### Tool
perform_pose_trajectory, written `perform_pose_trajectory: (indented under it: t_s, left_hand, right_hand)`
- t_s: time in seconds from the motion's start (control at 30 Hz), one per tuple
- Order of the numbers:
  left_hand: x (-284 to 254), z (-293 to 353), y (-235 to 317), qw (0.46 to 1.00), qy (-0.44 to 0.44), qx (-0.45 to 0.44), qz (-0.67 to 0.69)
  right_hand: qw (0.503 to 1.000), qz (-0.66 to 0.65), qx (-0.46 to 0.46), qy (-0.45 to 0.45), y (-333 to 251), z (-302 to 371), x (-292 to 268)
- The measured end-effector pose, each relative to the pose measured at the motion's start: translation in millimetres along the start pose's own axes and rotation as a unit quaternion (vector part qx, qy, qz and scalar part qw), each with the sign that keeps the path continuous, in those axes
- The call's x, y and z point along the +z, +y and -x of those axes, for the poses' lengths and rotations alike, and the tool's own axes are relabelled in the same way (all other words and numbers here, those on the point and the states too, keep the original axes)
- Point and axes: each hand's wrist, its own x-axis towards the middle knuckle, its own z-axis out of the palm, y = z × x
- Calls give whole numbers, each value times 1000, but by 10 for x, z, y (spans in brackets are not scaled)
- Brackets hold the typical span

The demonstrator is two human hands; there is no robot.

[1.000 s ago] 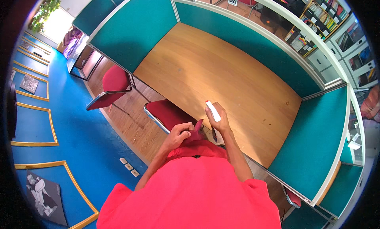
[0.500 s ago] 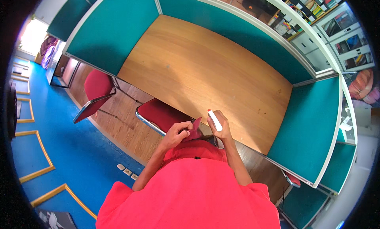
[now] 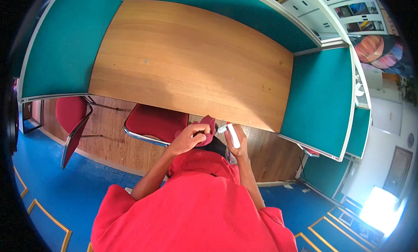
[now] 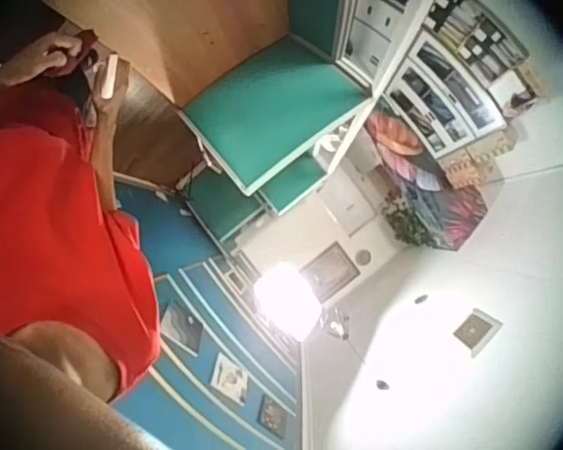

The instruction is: Folding a cloth and cleaning a desk surface.

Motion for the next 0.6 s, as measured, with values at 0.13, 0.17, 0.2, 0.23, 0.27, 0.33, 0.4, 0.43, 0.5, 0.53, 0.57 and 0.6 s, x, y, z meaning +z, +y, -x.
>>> perform_pose_trajectory:
  t_s: [0.13, 0.17, 0.2, 0.23, 0.27, 0.33, 0.4, 0.43, 0.5, 0.53, 0.57, 0.6]
  left_hand:
    - [-48, 33, 35, 999, -26, 3, -26]
    - [-62, 53, 51, 999, -29, -2, -27]
    - [-71, 85, 72, 1000, -16, 3, -24]
    - [-81, 121, 98, 1000, -13, 4, -26]
    - [-93, 159, 127, 999, -14, 0, -30]
    - [-110, 269, 192, 999, 8, 22, -30]
    - [-113, 409, 255, 998, 25, 36, -34]
    - [-117, 486, 286, 998, 30, 48, -42]
    - [-114, 660, 346, 995, 47, 62, -62]
    - [-121, 754, 375, 994, 50, 70, -64]
    - [-130, 866, 403, 995, 43, 69, -64]
    - [-131, 987, 430, 992, 58, 81, -82]
  right_hand:
    - [997, 65, -25, 12, -80, 99, 82]
    - [997, 57, -41, 16, -111, 102, 113]
    - [996, 50, -68, 29, -142, 85, 154]
    - [999, 22, -24, 14, -190, 100, 191]
    - [999, 16, -38, 5, -227, 79, 230]
    - [998, 29, -62, 4, -299, 54, 306]
    - [998, -2, -61, -14, -353, 50, 394]
    - [998, -28, -45, -17, -372, 54, 448]
    - [996, -55, -59, -26, -398, 76, 538]
    - [996, -58, -71, -11, -411, 105, 593]
    - [993, -91, -70, -24, -426, 133, 647]
    - [991, -109, -75, -24, -441, 159, 703]
